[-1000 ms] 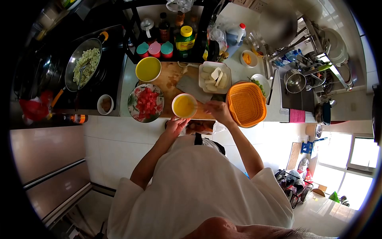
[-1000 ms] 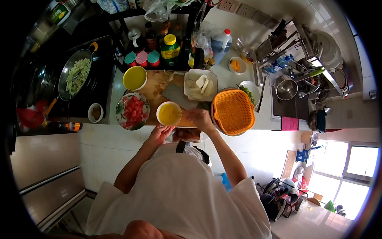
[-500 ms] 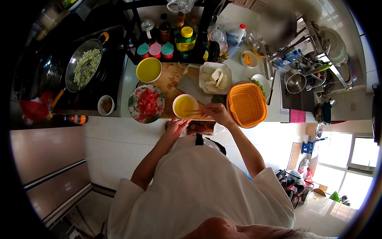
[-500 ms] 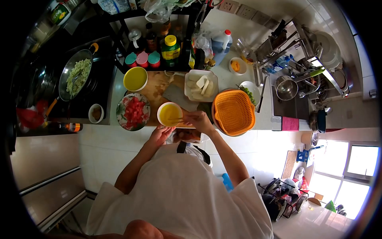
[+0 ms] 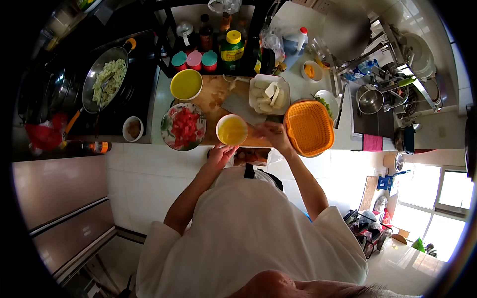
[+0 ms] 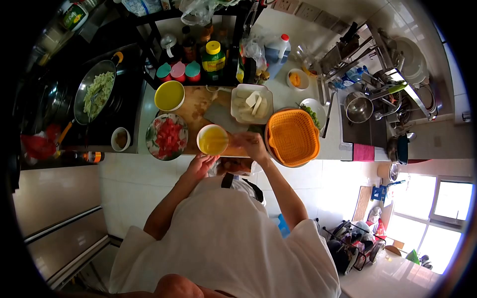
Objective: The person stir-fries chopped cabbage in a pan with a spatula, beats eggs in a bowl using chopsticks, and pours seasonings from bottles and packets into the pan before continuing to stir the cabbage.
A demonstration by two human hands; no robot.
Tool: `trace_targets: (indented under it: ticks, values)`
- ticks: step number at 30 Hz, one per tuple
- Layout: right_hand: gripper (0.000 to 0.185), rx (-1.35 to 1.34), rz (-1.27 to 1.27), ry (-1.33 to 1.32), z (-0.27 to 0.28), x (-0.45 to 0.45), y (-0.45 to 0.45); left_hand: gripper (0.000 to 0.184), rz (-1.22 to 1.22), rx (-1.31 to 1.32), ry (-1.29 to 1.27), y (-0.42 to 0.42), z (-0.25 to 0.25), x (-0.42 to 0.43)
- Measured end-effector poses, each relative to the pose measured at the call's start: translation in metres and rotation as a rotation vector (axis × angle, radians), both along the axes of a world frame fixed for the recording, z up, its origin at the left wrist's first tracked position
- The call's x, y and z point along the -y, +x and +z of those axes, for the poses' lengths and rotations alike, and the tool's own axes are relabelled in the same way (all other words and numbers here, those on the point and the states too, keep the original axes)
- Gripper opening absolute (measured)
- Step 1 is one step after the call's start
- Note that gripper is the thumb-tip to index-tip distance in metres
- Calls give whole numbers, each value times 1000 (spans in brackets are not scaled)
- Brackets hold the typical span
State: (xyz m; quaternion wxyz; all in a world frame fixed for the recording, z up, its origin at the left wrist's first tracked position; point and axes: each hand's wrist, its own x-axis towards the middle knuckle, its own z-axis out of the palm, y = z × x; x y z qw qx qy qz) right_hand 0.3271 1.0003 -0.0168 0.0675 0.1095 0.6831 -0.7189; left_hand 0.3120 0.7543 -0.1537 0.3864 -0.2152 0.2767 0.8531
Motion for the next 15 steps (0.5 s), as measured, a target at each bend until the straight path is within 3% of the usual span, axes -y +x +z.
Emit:
trace_targets:
  ticks: [3, 4, 8, 12, 15]
  values:
    - [20, -34, 123, 241, -7, 3, 5, 36, -21, -23, 14, 1, -15, 2]
    - [21, -85, 197, 165, -8, 8, 11, 37, -36, -37, 24, -2, -9, 1]
    - [18, -31, -42, 181, -4, -6, -2, 40, 14, 35, 48, 0, -8, 1]
    - [15, -49, 166, 71, -2, 0, 3, 47, 40, 49, 125, -3, -23, 1]
    - [13, -99, 90, 295, 2, -10, -7, 48, 46, 43, 102, 1, -16, 1]
